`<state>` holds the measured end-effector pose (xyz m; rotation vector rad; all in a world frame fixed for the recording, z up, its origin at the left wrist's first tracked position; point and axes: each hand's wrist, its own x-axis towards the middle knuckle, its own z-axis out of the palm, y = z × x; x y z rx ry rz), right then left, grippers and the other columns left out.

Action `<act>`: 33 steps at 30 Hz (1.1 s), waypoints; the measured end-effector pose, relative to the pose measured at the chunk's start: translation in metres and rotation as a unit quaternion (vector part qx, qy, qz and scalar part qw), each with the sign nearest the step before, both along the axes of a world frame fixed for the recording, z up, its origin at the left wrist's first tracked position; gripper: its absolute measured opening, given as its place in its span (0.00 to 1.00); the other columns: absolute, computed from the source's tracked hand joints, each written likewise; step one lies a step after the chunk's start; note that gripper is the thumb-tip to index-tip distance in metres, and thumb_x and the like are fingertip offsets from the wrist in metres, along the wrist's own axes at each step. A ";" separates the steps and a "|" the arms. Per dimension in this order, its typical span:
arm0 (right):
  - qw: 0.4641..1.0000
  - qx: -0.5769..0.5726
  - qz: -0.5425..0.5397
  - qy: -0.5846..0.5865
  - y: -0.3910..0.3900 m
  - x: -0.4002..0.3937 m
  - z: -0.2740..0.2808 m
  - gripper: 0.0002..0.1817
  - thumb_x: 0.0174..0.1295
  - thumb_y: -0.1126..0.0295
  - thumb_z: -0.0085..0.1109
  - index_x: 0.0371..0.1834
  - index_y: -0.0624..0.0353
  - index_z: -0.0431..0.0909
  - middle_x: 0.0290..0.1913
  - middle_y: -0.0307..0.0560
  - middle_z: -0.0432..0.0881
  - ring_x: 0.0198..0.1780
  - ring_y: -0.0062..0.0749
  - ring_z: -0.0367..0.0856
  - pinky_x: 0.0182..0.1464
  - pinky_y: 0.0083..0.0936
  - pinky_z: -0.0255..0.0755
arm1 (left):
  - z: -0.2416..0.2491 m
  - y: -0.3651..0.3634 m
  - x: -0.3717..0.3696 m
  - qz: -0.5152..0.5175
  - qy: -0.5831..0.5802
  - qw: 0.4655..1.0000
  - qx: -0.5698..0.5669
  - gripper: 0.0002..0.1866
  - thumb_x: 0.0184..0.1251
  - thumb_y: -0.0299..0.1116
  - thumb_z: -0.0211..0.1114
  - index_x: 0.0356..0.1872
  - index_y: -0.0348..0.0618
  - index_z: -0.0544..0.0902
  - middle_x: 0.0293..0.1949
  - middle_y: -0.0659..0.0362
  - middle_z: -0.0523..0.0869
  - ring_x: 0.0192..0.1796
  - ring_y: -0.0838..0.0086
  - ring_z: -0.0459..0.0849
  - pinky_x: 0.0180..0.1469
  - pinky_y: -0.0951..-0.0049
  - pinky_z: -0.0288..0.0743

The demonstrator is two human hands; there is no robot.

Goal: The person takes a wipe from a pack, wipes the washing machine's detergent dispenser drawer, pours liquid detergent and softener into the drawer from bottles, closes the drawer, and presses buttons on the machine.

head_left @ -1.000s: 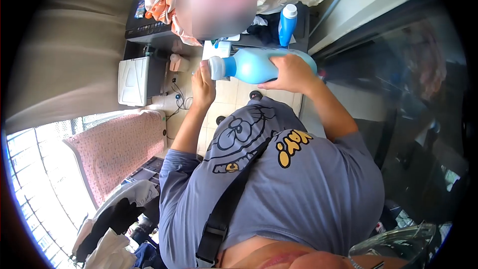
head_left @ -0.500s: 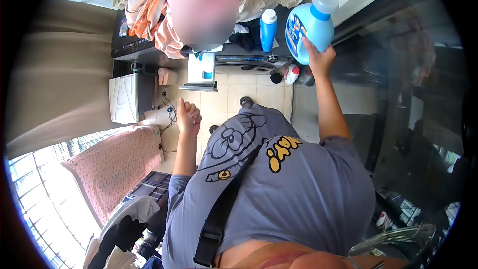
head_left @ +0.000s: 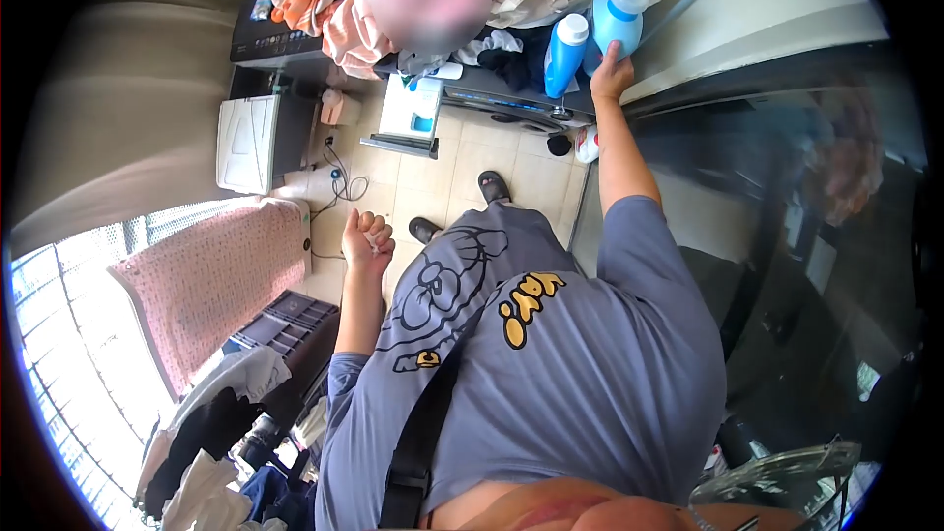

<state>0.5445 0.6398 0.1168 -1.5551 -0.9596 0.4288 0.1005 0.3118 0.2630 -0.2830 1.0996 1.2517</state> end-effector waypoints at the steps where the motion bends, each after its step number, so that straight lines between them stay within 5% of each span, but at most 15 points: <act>1: 1.000 -0.009 0.004 -0.010 0.001 -0.001 0.006 0.35 0.72 0.39 0.54 0.45 0.68 0.86 0.36 0.61 0.89 0.43 0.56 0.89 0.45 0.44 0.79 | 0.000 -0.003 0.000 0.002 -0.006 1.000 0.009 0.25 0.84 0.51 0.44 0.21 0.54 0.62 0.19 0.67 0.63 0.19 0.77 0.62 0.17 0.77 0.51; 6: 0.999 -0.003 0.004 -0.036 0.004 -0.008 0.018 0.35 0.73 0.40 0.53 0.47 0.69 0.85 0.43 0.66 0.89 0.49 0.60 0.88 0.50 0.45 0.78 | -0.002 -0.014 -0.001 0.008 -0.017 0.998 0.060 0.09 0.84 0.41 0.53 0.46 0.52 0.79 0.21 0.70 0.64 0.20 0.82 0.61 0.18 0.81 0.53; 8: 0.999 0.013 -0.003 -0.036 0.003 -0.006 0.014 0.34 0.72 0.41 0.55 0.46 0.69 0.84 0.42 0.65 0.88 0.47 0.59 0.87 0.49 0.44 0.78 | 0.003 -0.011 0.006 -0.001 0.027 0.998 0.062 0.13 0.82 0.39 0.57 0.62 0.55 0.77 0.22 0.71 0.65 0.22 0.85 0.61 0.20 0.83 0.54; 11: 0.996 0.041 -0.011 -0.073 -0.003 0.003 -0.005 0.29 0.70 0.45 0.62 0.46 0.67 0.82 0.39 0.59 0.86 0.43 0.54 0.85 0.47 0.43 0.77 | -0.002 -0.009 0.007 -0.005 0.027 0.996 0.089 0.18 0.82 0.39 0.56 0.69 0.57 0.73 0.24 0.72 0.65 0.22 0.85 0.62 0.21 0.83 0.55; 13: 0.990 0.127 -0.047 -0.049 -0.011 -0.003 0.000 0.23 0.66 0.52 0.71 0.42 0.64 0.77 0.33 0.45 0.78 0.36 0.39 0.79 0.41 0.36 0.75 | 0.009 0.000 0.016 -0.005 0.055 0.996 0.076 0.17 0.83 0.39 0.56 0.68 0.58 0.74 0.24 0.72 0.64 0.23 0.85 0.62 0.21 0.84 0.55; 16: 0.994 0.066 -0.085 -0.004 -0.044 -0.010 0.017 0.21 0.63 0.55 0.75 0.40 0.61 0.76 0.32 0.40 0.76 0.34 0.31 0.75 0.39 0.30 0.73 | 0.010 0.002 0.016 -0.003 0.046 0.995 0.087 0.15 0.83 0.38 0.55 0.65 0.58 0.74 0.24 0.72 0.63 0.22 0.85 0.61 0.21 0.83 0.53; 18: 0.999 -0.003 0.009 0.032 -0.067 -0.031 0.022 0.23 0.58 0.53 0.78 0.38 0.59 0.77 0.36 0.41 0.77 0.33 0.26 0.73 0.39 0.27 0.73 | 0.010 0.004 0.014 -0.008 0.035 0.995 0.095 0.13 0.83 0.38 0.54 0.63 0.58 0.75 0.23 0.73 0.62 0.21 0.85 0.60 0.21 0.83 0.52; 25: 0.977 -0.100 0.052 -0.181 -0.068 -0.078 -0.011 0.25 0.56 0.48 0.77 0.35 0.63 0.86 0.37 0.57 0.85 0.39 0.54 0.85 0.44 0.43 0.77 | 0.019 0.010 0.015 -0.047 0.068 0.994 0.077 0.10 0.85 0.41 0.52 0.59 0.57 0.75 0.20 0.73 0.59 0.19 0.85 0.56 0.20 0.81 0.48; 28: 0.994 -0.051 0.018 -0.092 -0.065 -0.084 -0.009 0.24 0.59 0.49 0.74 0.35 0.63 0.85 0.36 0.60 0.87 0.39 0.59 0.86 0.43 0.46 0.77 | 0.020 0.010 0.014 -0.052 0.084 0.992 0.075 0.10 0.85 0.42 0.52 0.59 0.57 0.75 0.20 0.72 0.58 0.19 0.85 0.56 0.19 0.81 0.48; 33: 0.996 0.010 0.060 -0.063 -0.098 -0.083 0.078 0.24 0.61 0.51 0.76 0.27 0.63 0.81 0.26 0.55 0.84 0.27 0.49 0.82 0.34 0.42 0.74 | 0.024 0.003 0.008 -0.071 0.148 0.983 0.078 0.15 0.83 0.45 0.56 0.59 0.48 0.76 0.19 0.73 0.56 0.17 0.85 0.55 0.19 0.79 0.46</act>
